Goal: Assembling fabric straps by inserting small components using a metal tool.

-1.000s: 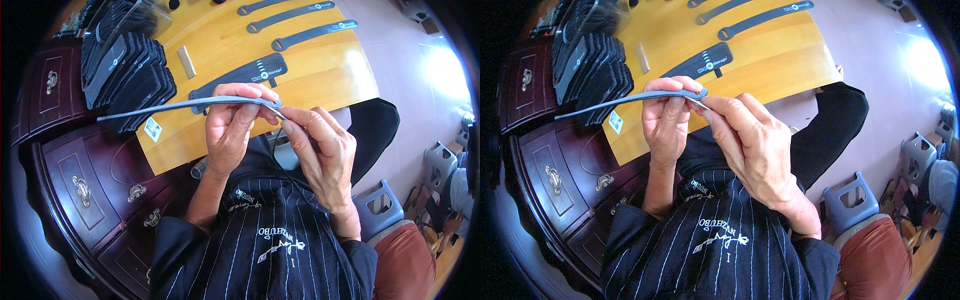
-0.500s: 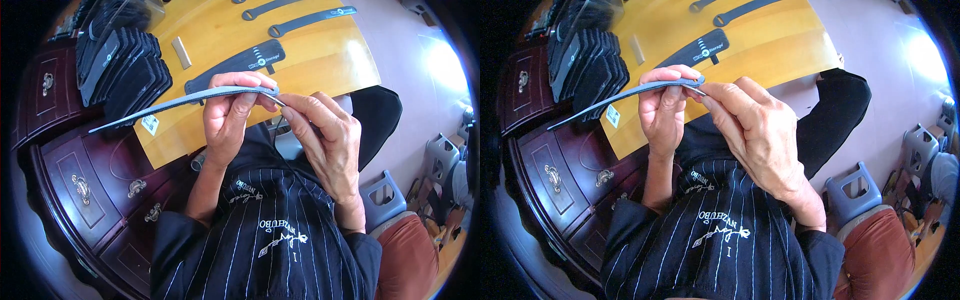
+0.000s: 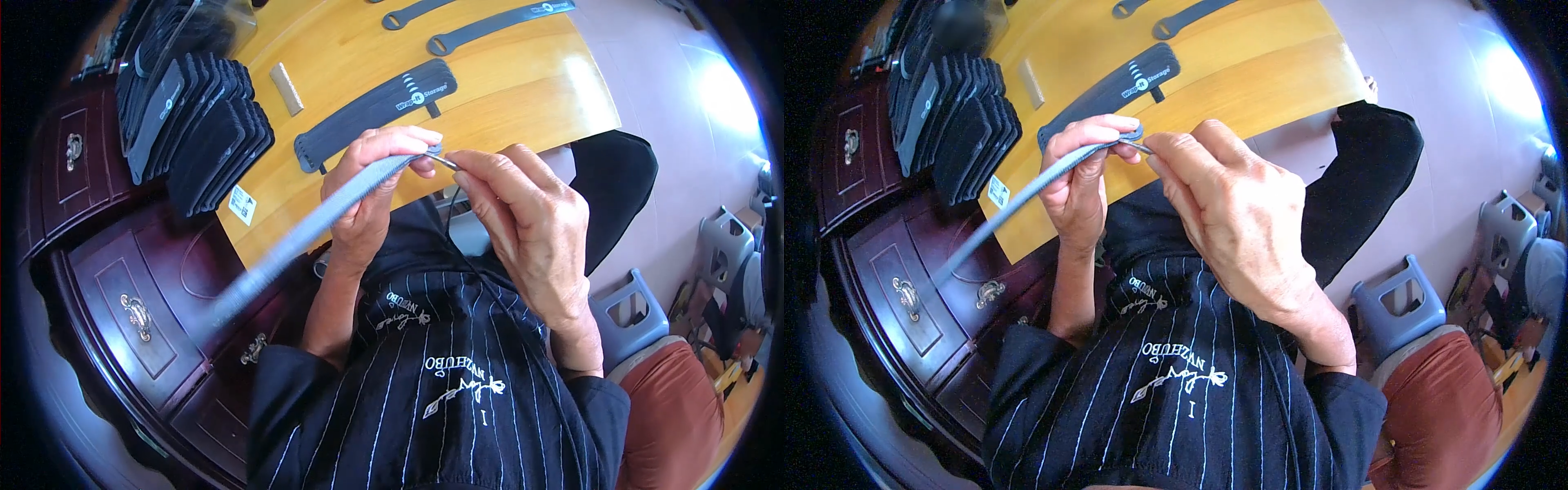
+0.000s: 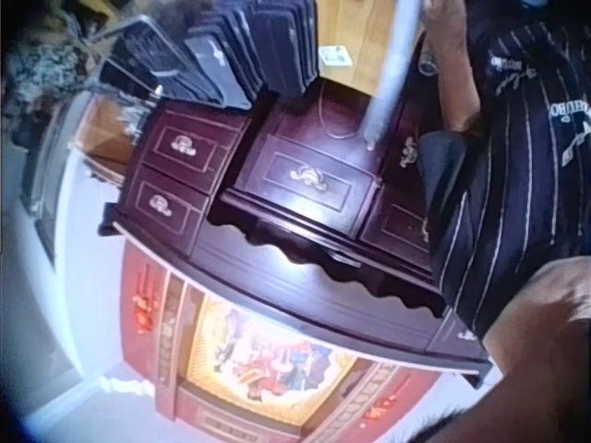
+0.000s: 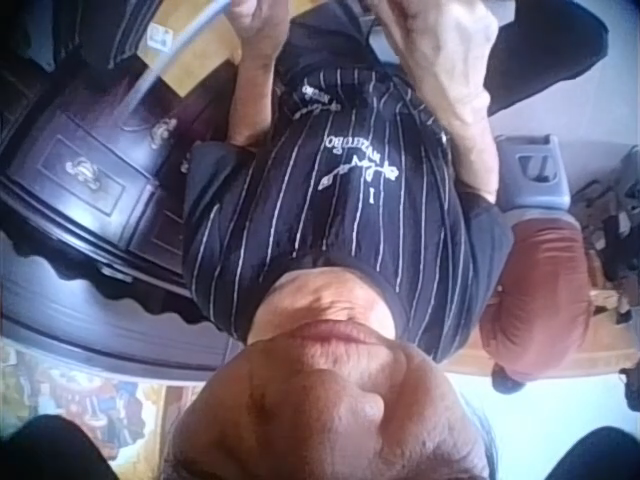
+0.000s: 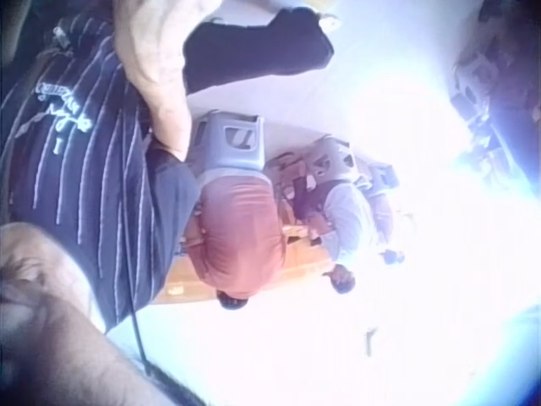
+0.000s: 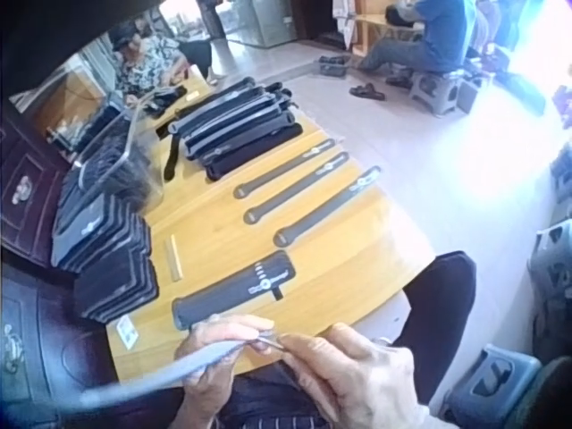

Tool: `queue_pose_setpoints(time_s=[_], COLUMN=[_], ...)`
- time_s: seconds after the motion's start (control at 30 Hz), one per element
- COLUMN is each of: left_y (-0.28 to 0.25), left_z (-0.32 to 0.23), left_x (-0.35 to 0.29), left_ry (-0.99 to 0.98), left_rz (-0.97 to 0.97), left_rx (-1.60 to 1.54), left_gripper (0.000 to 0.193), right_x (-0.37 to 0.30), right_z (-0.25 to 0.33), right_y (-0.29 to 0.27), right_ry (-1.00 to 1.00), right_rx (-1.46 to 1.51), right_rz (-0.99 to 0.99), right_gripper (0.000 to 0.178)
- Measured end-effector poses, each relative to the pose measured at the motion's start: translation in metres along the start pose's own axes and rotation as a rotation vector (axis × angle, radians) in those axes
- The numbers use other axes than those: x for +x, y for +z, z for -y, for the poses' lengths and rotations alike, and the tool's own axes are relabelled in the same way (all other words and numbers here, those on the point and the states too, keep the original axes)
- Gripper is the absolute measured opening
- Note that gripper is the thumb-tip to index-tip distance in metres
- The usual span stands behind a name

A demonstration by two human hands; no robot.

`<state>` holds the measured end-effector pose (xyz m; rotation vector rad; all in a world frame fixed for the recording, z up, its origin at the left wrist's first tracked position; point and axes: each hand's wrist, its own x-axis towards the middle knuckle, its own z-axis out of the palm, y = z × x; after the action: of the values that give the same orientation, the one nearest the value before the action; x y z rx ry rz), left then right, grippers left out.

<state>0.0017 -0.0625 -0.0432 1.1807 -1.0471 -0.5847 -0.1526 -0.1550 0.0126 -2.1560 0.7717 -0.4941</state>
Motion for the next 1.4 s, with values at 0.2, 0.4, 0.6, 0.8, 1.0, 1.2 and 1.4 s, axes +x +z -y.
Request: queue_pose_setpoints(time_s=[0.2, 0.4, 0.6, 0.8, 1.0, 1.2, 1.4], left_y=[-0.004, -0.014, -0.020, -0.026, -0.024, -0.023, -0.025], left_z=[-0.014, -0.027, -0.039, -0.042, -0.038, -0.030, -0.023], left_x=[0.004, 0.011, 0.027, 0.028, 0.028, 0.029, 0.025], left_ry=[0.265, 0.437, 0.561, 0.581, 0.599, 0.585, 0.560], left_rz=[-0.066, 0.109, 0.259, 0.375, 0.362, 0.355, 0.361], left_rx=[0.575, 0.742, 0.821, 0.850, 0.829, 0.844, 0.813], left_gripper=[0.012, 0.024, 0.027, 0.035, 0.035, 0.034, 0.035], right_x=[-0.001, -0.002, -0.003, -0.001, 0.000, 0.003, 0.003], right_z=[-0.004, -0.004, -0.002, -0.004, -0.005, -0.015, -0.015], right_y=[0.003, 0.010, 0.013, 0.012, 0.016, 0.030, 0.035], right_ry=[-0.031, -0.038, -0.076, -0.094, 0.030, -0.011, -0.072], right_rx=[0.047, 0.040, 0.072, 0.045, 0.226, 0.218, -0.007], right_rz=[-0.007, -0.054, -0.157, -0.131, -0.093, -0.171, -0.249], right_gripper=[0.014, 0.015, 0.021, 0.017, 0.015, 0.018, 0.016])
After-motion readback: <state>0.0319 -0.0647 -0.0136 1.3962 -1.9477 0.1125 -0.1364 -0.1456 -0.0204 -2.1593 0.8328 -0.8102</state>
